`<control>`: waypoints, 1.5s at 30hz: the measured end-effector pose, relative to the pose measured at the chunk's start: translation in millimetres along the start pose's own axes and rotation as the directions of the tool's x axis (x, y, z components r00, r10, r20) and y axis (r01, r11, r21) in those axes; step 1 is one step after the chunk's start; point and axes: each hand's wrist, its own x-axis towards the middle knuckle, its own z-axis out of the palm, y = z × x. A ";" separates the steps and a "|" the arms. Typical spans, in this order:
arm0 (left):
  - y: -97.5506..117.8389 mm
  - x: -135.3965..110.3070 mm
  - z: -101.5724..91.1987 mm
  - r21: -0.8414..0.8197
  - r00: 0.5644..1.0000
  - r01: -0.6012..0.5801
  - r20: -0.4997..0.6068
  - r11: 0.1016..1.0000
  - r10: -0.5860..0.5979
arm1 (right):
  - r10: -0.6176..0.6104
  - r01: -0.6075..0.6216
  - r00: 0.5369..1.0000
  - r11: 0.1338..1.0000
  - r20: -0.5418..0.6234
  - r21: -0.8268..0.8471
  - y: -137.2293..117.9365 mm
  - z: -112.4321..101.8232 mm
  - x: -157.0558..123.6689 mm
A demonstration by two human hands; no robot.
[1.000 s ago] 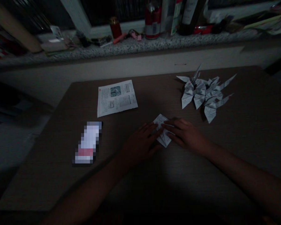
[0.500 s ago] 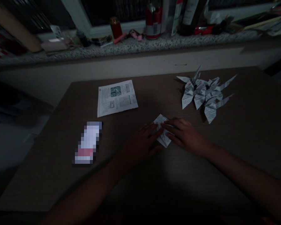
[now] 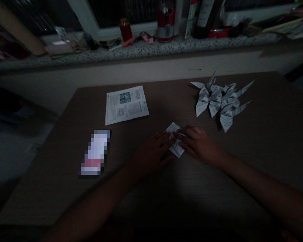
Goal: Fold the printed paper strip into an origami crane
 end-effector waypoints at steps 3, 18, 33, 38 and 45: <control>-0.2 0.2 0.7 0.011 1.000 -0.007 -0.006 1.000 0.007 | -0.008 0.008 1.000 1.000 0.001 -0.022 -0.7 -0.2 0.5; -12.6 -1.3 -7.9 -0.042 0.999 -0.043 0.006 0.998 0.044 | -0.027 0.027 0.999 0.999 0.022 -0.036 2.5 1.4 0.7; -26.2 -2.7 -7.7 -0.052 0.987 -0.152 0.047 0.987 0.154 | -0.004 0.005 0.999 1.000 0.032 -0.020 1.7 1.0 2.3; -21.2 -7.6 -5.3 -0.016 0.977 -0.204 0.067 0.979 0.205 | -0.012 0.012 1.000 1.000 0.019 -0.014 2.5 2.0 1.6; -16.9 -12.3 1.3 0.028 0.980 -0.192 0.047 0.981 0.191 | 0.005 -0.005 1.000 1.000 0.016 0.002 1.7 2.1 2.6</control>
